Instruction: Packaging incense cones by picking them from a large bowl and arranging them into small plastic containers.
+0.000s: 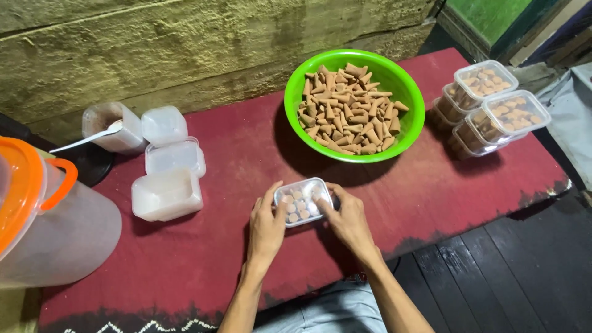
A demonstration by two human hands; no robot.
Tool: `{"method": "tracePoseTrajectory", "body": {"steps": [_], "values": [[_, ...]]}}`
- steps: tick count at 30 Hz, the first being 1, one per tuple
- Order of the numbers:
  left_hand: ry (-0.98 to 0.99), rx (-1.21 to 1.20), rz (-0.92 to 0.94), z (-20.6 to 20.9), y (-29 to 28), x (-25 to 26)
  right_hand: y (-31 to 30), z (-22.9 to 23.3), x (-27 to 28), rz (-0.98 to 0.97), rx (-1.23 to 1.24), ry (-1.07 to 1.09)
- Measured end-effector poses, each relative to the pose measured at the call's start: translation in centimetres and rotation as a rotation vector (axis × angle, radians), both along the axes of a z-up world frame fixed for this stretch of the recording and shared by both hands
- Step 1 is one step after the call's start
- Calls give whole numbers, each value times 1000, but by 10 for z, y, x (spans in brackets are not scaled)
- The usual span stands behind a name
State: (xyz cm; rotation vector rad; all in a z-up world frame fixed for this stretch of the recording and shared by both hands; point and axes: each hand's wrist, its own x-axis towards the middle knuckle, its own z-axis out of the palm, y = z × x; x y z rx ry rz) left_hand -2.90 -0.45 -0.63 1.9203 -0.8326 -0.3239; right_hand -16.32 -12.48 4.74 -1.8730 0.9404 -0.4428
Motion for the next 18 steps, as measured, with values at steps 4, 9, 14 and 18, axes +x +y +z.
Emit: {"method": "tracePoseTrajectory", "body": {"steps": [4,9,14,18], "values": [[114,-29,-10,4,3,9,-25,-22,-14,-97,-22,-48],[176,44,-33,13,2,5,-29,-30,-40,-75,60,-32],[263,-33,-182,16,-29,-18,-52,-49,-61,-171,14,-27],[396,-102,-391,8,-55,-33,-72,-52,-88,-300,-18,-19]]}}
